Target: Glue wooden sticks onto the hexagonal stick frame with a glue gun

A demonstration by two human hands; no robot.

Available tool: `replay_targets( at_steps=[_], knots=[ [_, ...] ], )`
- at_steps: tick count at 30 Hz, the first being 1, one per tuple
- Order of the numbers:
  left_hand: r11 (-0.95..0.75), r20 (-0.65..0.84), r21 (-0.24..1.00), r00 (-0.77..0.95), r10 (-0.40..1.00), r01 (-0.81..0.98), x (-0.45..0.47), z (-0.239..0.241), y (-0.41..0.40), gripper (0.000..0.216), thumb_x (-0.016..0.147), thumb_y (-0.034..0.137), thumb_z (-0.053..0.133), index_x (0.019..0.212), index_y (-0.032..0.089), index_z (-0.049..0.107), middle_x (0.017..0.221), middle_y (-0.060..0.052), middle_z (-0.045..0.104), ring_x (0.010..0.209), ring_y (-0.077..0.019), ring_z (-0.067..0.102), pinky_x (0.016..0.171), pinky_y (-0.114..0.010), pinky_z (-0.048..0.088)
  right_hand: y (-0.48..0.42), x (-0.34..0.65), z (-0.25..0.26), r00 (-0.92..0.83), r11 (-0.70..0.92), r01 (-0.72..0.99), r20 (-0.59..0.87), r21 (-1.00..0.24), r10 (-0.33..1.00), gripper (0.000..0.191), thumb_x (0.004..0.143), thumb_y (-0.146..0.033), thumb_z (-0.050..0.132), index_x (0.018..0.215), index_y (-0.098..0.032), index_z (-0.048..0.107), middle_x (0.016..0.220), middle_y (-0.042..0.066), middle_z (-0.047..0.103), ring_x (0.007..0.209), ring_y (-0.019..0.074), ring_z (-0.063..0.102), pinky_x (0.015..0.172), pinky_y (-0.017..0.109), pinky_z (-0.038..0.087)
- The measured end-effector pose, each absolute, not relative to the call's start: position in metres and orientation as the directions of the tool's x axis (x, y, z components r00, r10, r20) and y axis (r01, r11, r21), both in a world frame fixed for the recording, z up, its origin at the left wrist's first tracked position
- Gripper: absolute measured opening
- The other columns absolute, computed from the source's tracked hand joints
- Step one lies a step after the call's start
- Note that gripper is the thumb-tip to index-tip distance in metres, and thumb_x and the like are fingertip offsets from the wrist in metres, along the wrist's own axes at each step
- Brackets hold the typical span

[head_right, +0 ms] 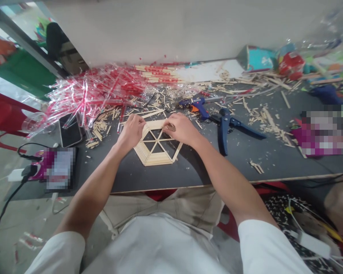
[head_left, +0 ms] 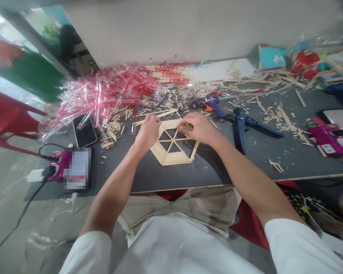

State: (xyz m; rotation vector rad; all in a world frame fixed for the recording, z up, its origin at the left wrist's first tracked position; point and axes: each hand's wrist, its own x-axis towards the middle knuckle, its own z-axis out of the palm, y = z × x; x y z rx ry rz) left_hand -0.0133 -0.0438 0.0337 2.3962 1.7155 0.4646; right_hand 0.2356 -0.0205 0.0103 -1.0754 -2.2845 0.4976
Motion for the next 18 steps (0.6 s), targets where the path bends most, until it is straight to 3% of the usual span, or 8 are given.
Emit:
replay_targets(
  at_steps=[4, 11, 18],
  knots=[
    [-0.356, 0.216, 0.392, 0.292, 0.932, 0.848, -0.012, 0.033, -0.05, 0.018, 0.108, 0.018, 0.044, 0.106, 0.016, 0.061, 0.108, -0.013, 0.065, 0.096, -0.0224, 0.065, 0.084, -0.035, 0.056, -0.021, 0.235, 0.01, -0.52, 0.608, 0.581, 0.327, -0.541, 0.789, 0.017, 0.094, -0.038, 0.074, 0.098, -0.022, 0.079, 0.101, 0.01, 0.074, 0.099, 0.0295, 0.065, 0.094, 0.046, 0.049],
    [-0.455, 0.221, 0.328, 0.401, 0.889, 0.828, -0.007, 0.028, -0.054, 0.021, 0.108, 0.033, 0.056, 0.118, 0.017, 0.067, 0.115, -0.01, 0.069, 0.089, -0.0176, 0.068, 0.08, -0.03, 0.054, -0.022, 0.233, 0.008, -0.517, 0.61, 0.581, 0.333, -0.539, 0.788, 0.017, 0.089, -0.035, 0.079, 0.102, -0.023, 0.076, 0.105, 0.01, 0.074, 0.102, 0.031, 0.066, 0.096, 0.049, 0.051],
    [-0.495, 0.229, 0.248, 0.446, 0.865, 0.833, 0.002, 0.026, -0.048, 0.022, 0.108, 0.032, 0.057, 0.108, 0.018, 0.074, 0.11, -0.009, 0.073, 0.082, -0.0153, 0.067, 0.07, -0.028, 0.049, -0.025, 0.231, 0.007, -0.505, 0.594, 0.604, 0.322, -0.531, 0.801, 0.019, 0.09, -0.032, 0.08, 0.104, -0.022, 0.075, 0.105, 0.011, 0.072, 0.103, 0.0313, 0.065, 0.095, 0.049, 0.051]
  ],
)
